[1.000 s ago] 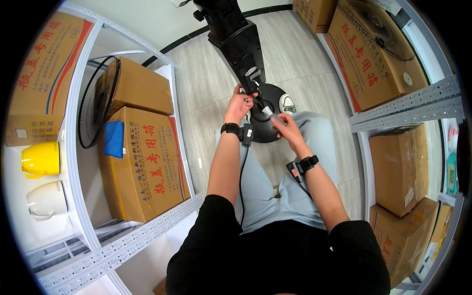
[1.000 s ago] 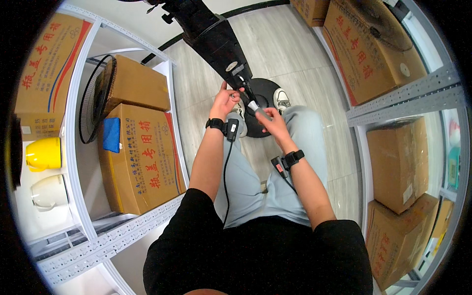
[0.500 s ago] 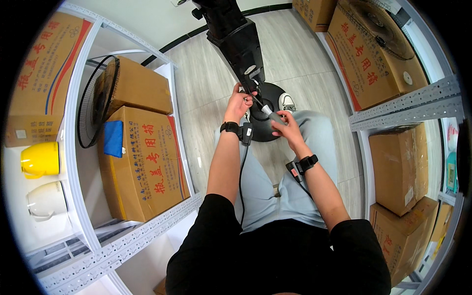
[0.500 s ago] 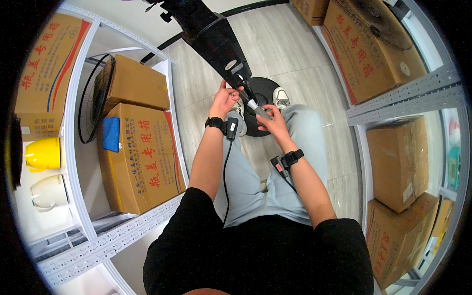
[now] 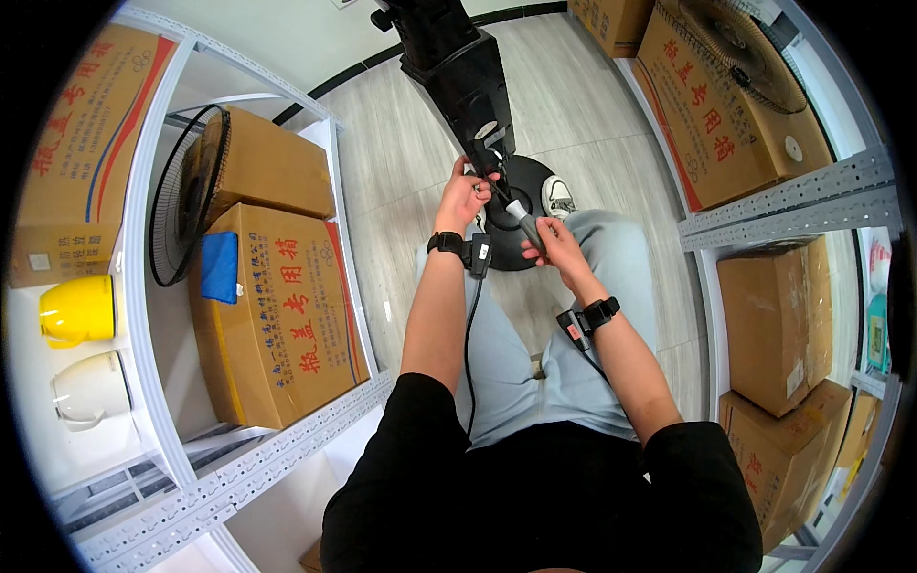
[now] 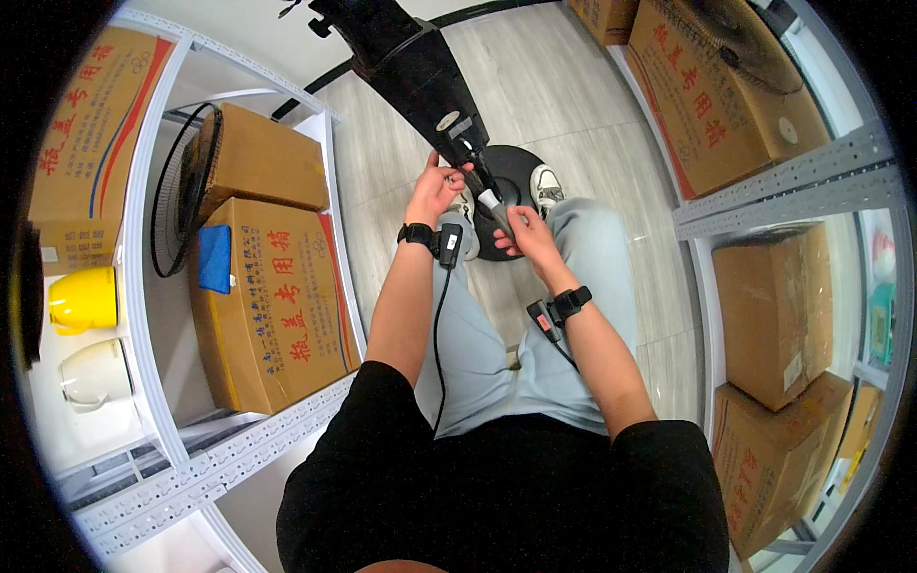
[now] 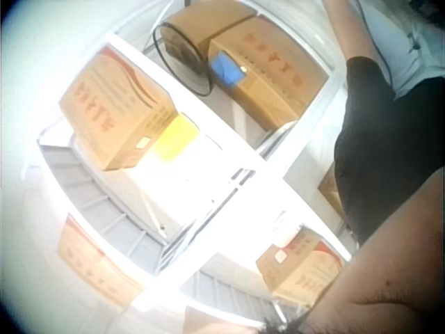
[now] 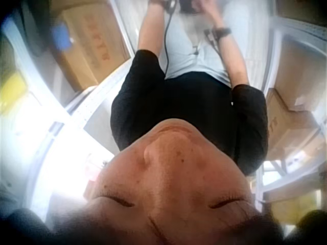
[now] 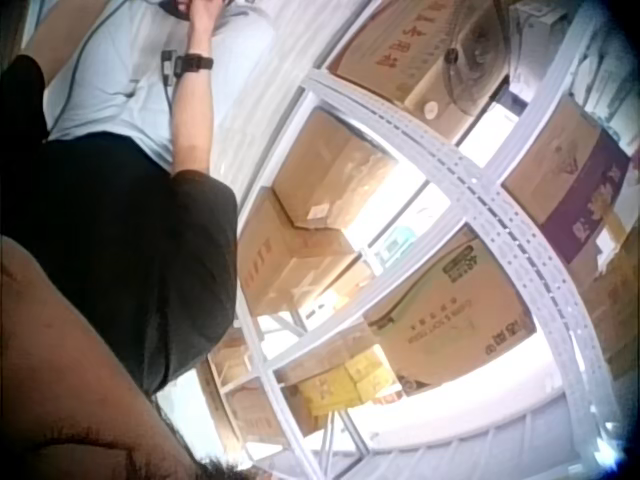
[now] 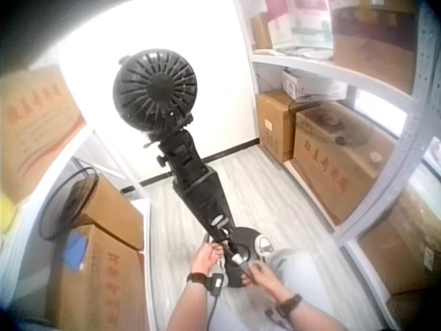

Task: The person sits and uses a screwdriver to tighten screws on the internal components of a disassembled fan control box. They then reattach the control box to the fan neck and secure the base of the fan stand with additional screws.

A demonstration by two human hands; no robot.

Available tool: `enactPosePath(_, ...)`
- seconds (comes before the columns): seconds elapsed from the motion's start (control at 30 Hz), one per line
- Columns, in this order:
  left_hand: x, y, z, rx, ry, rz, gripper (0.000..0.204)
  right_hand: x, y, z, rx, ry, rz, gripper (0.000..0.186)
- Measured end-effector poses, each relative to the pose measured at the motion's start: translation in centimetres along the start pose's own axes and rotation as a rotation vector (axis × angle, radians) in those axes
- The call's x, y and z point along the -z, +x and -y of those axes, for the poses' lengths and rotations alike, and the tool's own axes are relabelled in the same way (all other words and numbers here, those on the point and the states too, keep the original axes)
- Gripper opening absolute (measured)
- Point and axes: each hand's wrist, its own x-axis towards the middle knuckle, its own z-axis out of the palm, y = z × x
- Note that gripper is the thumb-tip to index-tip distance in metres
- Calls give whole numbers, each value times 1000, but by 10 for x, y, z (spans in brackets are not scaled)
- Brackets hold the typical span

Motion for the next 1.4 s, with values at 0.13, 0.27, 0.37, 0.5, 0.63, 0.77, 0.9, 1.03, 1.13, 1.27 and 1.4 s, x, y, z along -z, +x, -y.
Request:
enactPosePath(0.13,-6,-1,1,10,12,-3,61,-4,-1,-8,233,-197,-89,48)
enactPosePath(0.27,-2,-1,-1,11,7,-18,62,0,0,-1,48,-77,-30,38)
enactPosePath(0.37,-3,-2,-1,14,3,-17,63,2,2,-2,20,-7,-45,38)
enactPosePath(0.5,-5,-1,0,13,5,-1,62,1,10,-16,374,-223,-189,35)
enactPosePath(0.63,-2,0,0,15,-1,-24,62,3,7,-14,170,-122,-113,36)
enactPosePath(0.77,-1,2,1,9,3,-5,62,4,9,-14,98,-145,-111,38)
enactPosePath(0.9,-1,-1,0,11,-7,0,61,0,5,-13,211,-292,-151,41)
enactPosePath(1.03,-10,-4,5,-17,30,3,60,8,11,-16,281,-386,-150,48)
enactPosePath(1.13,0,-4,13,-41,32,-2,49,9,5,-13,281,-374,-143,47)
enactPosePath(1.27,24,-4,18,-13,97,-116,20,14,-14,-7,191,-265,-84,42)
enactPosePath(1.4,14,-33,22,41,111,-33,23,27,-40,-6,231,-266,-110,42)
